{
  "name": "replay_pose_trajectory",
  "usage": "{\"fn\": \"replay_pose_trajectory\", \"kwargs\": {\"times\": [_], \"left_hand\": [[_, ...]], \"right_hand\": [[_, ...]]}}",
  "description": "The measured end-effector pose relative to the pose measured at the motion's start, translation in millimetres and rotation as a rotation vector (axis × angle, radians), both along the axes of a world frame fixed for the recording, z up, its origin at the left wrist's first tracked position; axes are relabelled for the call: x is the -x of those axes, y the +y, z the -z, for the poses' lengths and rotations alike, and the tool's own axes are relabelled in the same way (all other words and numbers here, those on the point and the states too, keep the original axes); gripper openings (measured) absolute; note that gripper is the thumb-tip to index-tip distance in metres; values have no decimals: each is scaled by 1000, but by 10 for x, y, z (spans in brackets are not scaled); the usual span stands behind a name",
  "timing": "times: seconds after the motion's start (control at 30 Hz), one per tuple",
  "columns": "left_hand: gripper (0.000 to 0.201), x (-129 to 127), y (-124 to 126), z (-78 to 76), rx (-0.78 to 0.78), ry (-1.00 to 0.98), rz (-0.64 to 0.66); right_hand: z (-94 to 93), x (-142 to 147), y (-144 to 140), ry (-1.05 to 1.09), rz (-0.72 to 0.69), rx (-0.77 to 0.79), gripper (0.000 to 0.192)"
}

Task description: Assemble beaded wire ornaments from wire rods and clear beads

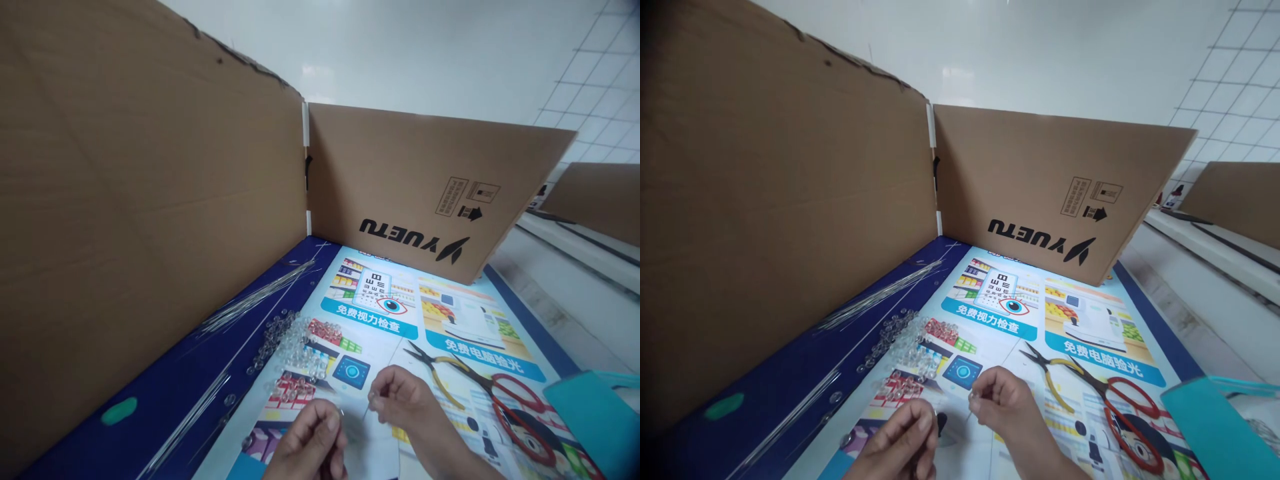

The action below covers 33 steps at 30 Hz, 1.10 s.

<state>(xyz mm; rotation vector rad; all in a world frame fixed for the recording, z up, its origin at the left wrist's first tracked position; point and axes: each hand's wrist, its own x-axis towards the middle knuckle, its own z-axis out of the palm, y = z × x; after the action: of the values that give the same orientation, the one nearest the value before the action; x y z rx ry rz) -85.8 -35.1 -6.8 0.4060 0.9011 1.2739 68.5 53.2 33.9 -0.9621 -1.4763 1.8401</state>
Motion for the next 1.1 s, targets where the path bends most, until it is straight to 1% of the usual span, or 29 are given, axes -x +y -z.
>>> {"fn": "replay_pose_trajectory", "kwargs": {"times": [0.07, 0.13, 0.2, 0.27, 0.33, 0.4, 0.5, 0.57, 0.6, 0.67, 0.77, 0.87, 0.97, 1.1], "left_hand": [[36, 22, 30, -40, -22, -3, -74], [35, 24, 60, -66, -22, 18, -122], [34, 2, 87, -68, -19, 35, -144], [34, -39, 105, -55, -26, 38, -139], [32, -82, 117, -49, -40, 15, -103], [31, -116, 125, -69, -48, -55, -48], [31, -153, 142, -144, 6, -246, 51], [32, -192, 163, -183, 53, -315, 122], [31, -222, 176, -188, 63, -311, 153], [29, -303, 204, -160, 58, -235, 211], [31, -440, 244, -64, 5, -126, 323], [37, -526, 278, 16, -37, -129, 421], [42, -543, 302, 55, -50, -73, 438], [47, -516, 311, 84, -74, 57, 435]], "right_hand": [[-5, -4, 10, 24, -8, 71, 24], [19, 3, -5, 60, -46, 120, 28], [48, 19, -37, 84, -77, 147, 31], [53, 32, -75, 89, -67, 151, 32], [20, 30, -106, 88, -23, 133, 29], [-43, 7, -121, 110, 29, 116, 28], [-140, -54, -119, 181, 72, 129, 25], [-179, -92, -114, 228, 69, 139, 23], [-189, -106, -114, 245, 60, 141, 23], [-192, -124, -120, 267, 47, 139, 22], [-182, -130, -129, 293, 28, 143, 23], [-176, -128, -129, 315, 34, 129, 23], [-167, -126, -128, 301, 72, 103, 23], [-146, -131, -117, 279, 30, 101, 22]]}}
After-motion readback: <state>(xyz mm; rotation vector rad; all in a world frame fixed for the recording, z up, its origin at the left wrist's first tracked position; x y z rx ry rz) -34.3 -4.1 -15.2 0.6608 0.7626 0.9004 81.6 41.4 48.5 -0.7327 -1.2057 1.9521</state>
